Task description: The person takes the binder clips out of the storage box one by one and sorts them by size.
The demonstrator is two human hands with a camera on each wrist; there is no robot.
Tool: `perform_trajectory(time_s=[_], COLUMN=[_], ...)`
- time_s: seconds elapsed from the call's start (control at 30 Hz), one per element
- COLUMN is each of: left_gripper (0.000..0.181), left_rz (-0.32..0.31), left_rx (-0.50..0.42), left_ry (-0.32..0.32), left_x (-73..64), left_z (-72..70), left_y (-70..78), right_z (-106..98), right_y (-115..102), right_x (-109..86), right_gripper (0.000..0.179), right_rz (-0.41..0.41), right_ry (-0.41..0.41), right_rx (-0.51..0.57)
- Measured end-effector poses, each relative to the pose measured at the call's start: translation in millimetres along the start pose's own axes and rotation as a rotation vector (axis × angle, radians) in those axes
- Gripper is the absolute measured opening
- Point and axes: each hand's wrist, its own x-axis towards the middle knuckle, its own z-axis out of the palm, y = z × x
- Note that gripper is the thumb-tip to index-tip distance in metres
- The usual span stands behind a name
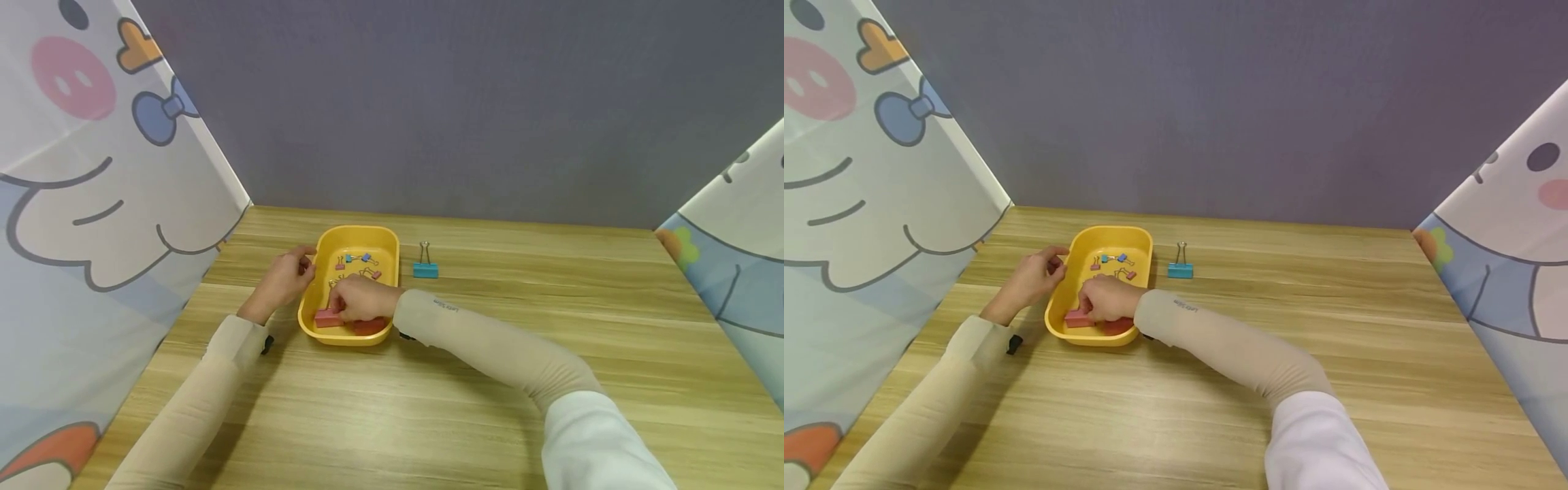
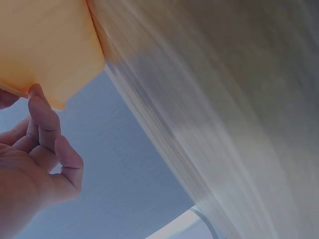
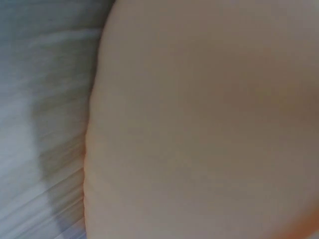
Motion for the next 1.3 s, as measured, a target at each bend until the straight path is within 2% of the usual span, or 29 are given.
perform_trajectory(time_s=[0.23, 0.47, 0.77, 1.2, 1.3], left_gripper=[0.035, 0.034, 0.033, 0.033, 0.033], left_rz=[-0.01, -0.008, 0.004, -0.013, -0.014], left_rx=[-0.004, -0.008, -0.02, -0.02, -0.019], left_ry=[-0.004, -0.006, -0.002, 0.002, 0.003], left_x=[0.8, 1.3, 1.3, -0.4, -1.0], left_z=[0.5, 1.0, 1.9, 1.1, 0.6], left_y=[2.0, 3.8, 2.8, 1.8, 2.0], right_z=[2, 1, -6, -27, -32], right_y=[-2, -2, 1, 11, 15], right_x=[1.8, 0.2, -7.6, -32.8, -41.5], right_gripper=[0.011, 0.012, 0.015, 0.014, 0.012], right_rz=[0.046, 0.102, 0.071, 0.044, 0.04], right_ry=[-0.003, 0.01, 0.076, 0.186, 0.224], right_rx=[-0.033, -0.018, 0.057, 0.033, 0.055])
